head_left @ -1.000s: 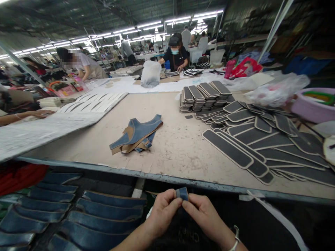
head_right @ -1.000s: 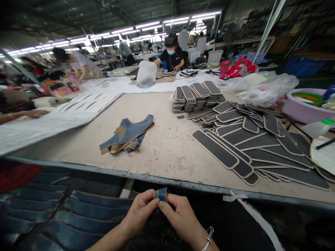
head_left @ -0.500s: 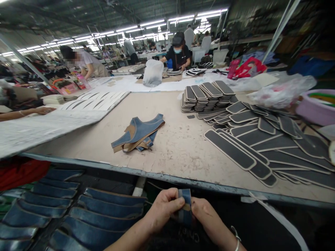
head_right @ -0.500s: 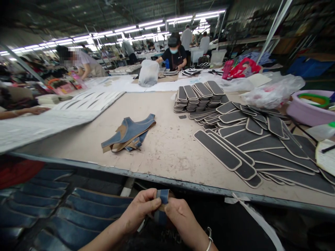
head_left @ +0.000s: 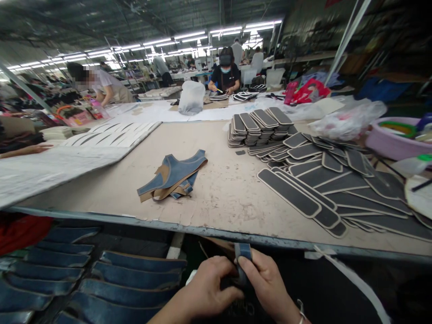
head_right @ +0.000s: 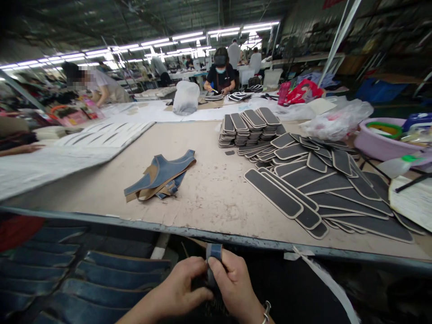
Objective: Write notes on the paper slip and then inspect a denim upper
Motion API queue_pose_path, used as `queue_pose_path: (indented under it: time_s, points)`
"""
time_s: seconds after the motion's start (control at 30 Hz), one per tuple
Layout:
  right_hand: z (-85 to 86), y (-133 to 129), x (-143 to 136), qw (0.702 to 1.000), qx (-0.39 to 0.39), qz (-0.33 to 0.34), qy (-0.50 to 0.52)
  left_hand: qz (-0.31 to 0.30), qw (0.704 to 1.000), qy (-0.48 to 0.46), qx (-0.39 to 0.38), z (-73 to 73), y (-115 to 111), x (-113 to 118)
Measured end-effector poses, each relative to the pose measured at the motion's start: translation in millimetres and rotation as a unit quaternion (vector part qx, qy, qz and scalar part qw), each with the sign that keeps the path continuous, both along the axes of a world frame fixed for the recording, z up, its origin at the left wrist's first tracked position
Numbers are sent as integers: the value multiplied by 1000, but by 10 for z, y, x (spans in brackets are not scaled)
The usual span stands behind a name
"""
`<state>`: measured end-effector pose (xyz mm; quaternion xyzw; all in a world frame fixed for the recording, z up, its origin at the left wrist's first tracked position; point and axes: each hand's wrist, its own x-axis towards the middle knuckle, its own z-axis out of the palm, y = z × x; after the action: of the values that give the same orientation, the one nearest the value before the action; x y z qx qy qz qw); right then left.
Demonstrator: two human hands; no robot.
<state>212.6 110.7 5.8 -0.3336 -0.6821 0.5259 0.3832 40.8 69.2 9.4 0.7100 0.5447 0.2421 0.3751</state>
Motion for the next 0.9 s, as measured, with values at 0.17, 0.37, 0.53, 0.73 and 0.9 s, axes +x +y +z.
queue_pose_path:
  time_s: [0.17, 0.37, 0.53, 0.73, 0.9]
  points:
    - [23, -3, 19, 996, -28, -61, 50, -112, 991, 61, 37, -35, -9, 23]
    - [-55, 87, 31, 967, -175, -138, 124, -113, 983, -91, -111, 352, -24, -171]
    - [62, 95, 58, 920, -286, 140, 229, 67, 897, -377, -222, 522, 158, -356]
    - [166, -25, 71, 948, -212, 210, 110, 223, 736, -609, -192, 637, 577, -437]
    - [241, 34, -32, 900, -310, 15, 305, 32, 790, -575, -209, 541, 415, -119]
